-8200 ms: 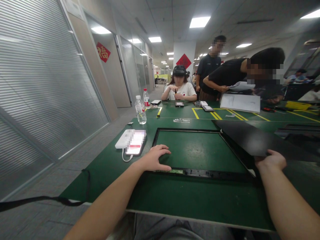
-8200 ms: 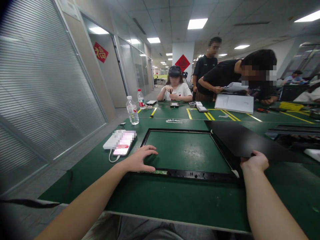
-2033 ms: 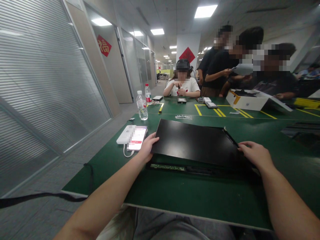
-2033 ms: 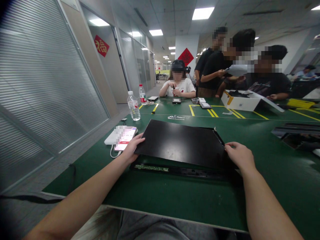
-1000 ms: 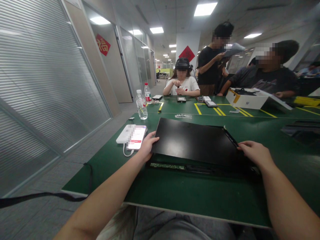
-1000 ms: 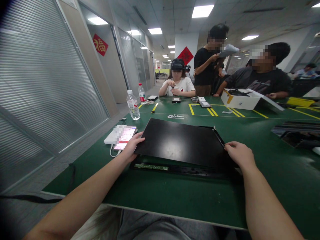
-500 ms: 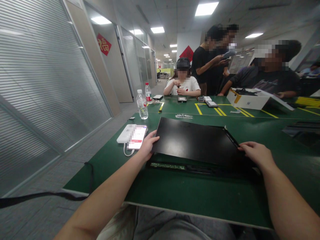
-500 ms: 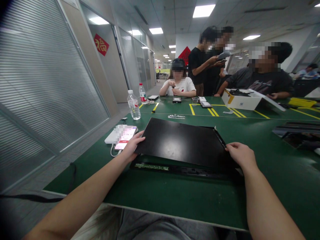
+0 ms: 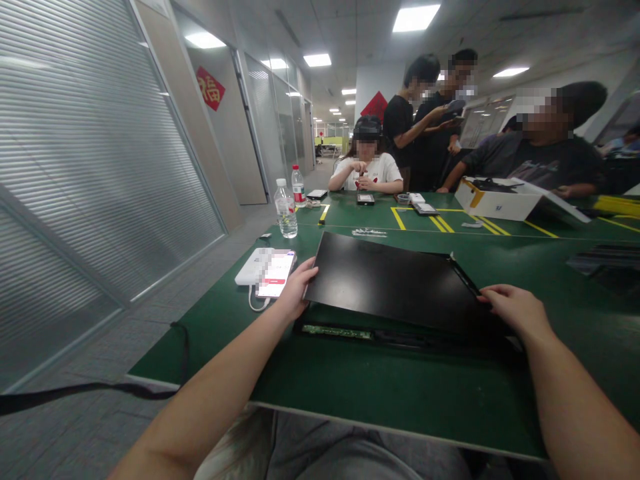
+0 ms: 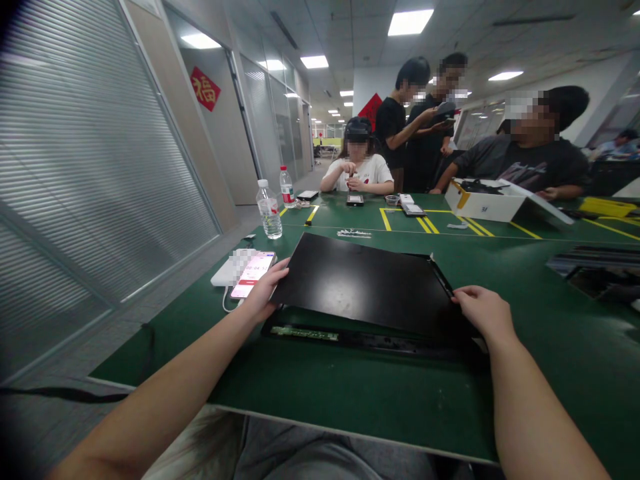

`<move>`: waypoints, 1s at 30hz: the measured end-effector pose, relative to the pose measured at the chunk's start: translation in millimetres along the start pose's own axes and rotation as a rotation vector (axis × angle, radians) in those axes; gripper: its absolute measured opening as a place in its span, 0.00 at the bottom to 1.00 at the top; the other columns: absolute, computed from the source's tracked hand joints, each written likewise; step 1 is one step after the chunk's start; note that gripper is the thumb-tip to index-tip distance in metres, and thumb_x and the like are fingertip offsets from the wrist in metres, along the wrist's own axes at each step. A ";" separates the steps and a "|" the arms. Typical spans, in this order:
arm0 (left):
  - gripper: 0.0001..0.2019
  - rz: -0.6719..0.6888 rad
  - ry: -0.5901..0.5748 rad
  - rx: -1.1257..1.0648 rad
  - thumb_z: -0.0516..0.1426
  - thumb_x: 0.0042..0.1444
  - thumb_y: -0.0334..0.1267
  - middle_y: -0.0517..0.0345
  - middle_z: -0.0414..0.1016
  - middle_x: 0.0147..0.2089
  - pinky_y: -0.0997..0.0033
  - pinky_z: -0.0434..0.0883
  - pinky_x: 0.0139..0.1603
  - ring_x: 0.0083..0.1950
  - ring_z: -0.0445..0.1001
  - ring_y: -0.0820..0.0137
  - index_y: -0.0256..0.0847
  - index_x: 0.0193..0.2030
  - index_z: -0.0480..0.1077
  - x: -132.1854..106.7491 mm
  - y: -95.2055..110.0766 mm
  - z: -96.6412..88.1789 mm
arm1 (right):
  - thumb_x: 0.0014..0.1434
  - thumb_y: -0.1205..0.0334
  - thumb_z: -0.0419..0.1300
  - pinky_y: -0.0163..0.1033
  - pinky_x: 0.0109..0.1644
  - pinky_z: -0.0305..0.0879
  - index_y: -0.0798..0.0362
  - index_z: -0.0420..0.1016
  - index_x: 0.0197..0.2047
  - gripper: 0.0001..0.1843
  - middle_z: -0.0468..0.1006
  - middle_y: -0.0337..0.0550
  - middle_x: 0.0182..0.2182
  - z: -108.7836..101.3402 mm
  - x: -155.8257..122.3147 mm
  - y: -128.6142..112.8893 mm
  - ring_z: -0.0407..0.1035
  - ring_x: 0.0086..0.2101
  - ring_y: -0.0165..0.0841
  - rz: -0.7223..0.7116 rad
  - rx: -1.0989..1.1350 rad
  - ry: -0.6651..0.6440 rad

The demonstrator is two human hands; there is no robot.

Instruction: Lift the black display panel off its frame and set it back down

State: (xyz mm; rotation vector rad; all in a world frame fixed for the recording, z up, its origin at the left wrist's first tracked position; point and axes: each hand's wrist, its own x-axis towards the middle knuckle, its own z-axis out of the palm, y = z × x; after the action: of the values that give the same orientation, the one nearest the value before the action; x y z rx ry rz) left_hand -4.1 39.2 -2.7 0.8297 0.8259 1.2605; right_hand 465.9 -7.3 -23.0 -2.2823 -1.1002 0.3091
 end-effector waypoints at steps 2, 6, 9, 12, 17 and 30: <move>0.27 -0.004 0.000 0.000 0.68 0.49 0.33 0.48 0.85 0.52 0.65 0.78 0.49 0.53 0.82 0.56 0.39 0.59 0.79 0.9 -0.9 -1.5 | 0.50 0.48 0.57 0.46 0.40 0.67 0.46 0.82 0.31 0.15 0.84 0.45 0.30 0.0 -0.8 -0.6 0.77 0.34 0.44 0.012 -0.002 0.014; 0.25 -0.025 0.017 0.025 0.67 0.49 0.31 0.48 0.85 0.53 0.63 0.79 0.49 0.53 0.83 0.55 0.39 0.57 0.80 2.5 -3.3 -4.6 | 0.50 0.49 0.57 0.46 0.39 0.67 0.46 0.82 0.32 0.15 0.85 0.45 0.31 0.2 -1.4 -0.8 0.77 0.34 0.44 0.008 -0.004 0.027; 0.24 -0.032 0.036 0.058 0.67 0.48 0.30 0.48 0.85 0.53 0.61 0.79 0.51 0.54 0.83 0.55 0.40 0.55 0.80 2.4 -4.2 -4.6 | 0.49 0.49 0.57 0.45 0.39 0.66 0.45 0.82 0.31 0.15 0.85 0.44 0.32 0.5 -0.4 -0.2 0.77 0.34 0.43 0.009 0.003 0.021; 0.23 -0.016 0.054 0.094 0.67 0.46 0.29 0.48 0.85 0.52 0.60 0.78 0.53 0.55 0.82 0.53 0.40 0.52 0.81 1.4 -4.0 -2.8 | 0.48 0.50 0.57 0.46 0.39 0.66 0.45 0.82 0.31 0.15 0.86 0.43 0.32 0.9 1.5 0.8 0.77 0.34 0.43 0.015 -0.007 0.014; 0.21 0.016 0.052 0.158 0.67 0.43 0.26 0.48 0.86 0.50 0.57 0.76 0.57 0.58 0.81 0.51 0.41 0.47 0.82 0.3 -3.0 -1.9 | 0.48 0.50 0.57 0.46 0.41 0.66 0.45 0.83 0.32 0.15 0.86 0.42 0.33 1.4 3.2 2.3 0.76 0.34 0.43 -0.002 -0.007 0.006; 0.30 -0.004 0.100 0.356 0.67 0.44 0.25 0.52 0.86 0.51 0.54 0.77 0.60 0.55 0.83 0.54 0.42 0.58 0.79 2.4 -7.7 -9.7 | 0.48 0.49 0.58 0.46 0.40 0.66 0.45 0.83 0.31 0.14 0.85 0.44 0.31 -0.1 4.0 2.1 0.77 0.35 0.44 0.014 -0.039 0.006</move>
State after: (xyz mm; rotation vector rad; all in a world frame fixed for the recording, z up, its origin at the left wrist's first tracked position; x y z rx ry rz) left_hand -8.9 41.3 -14.3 1.0523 1.1534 1.1751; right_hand 469.8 -5.3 -24.0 -2.3248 -1.0968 0.2880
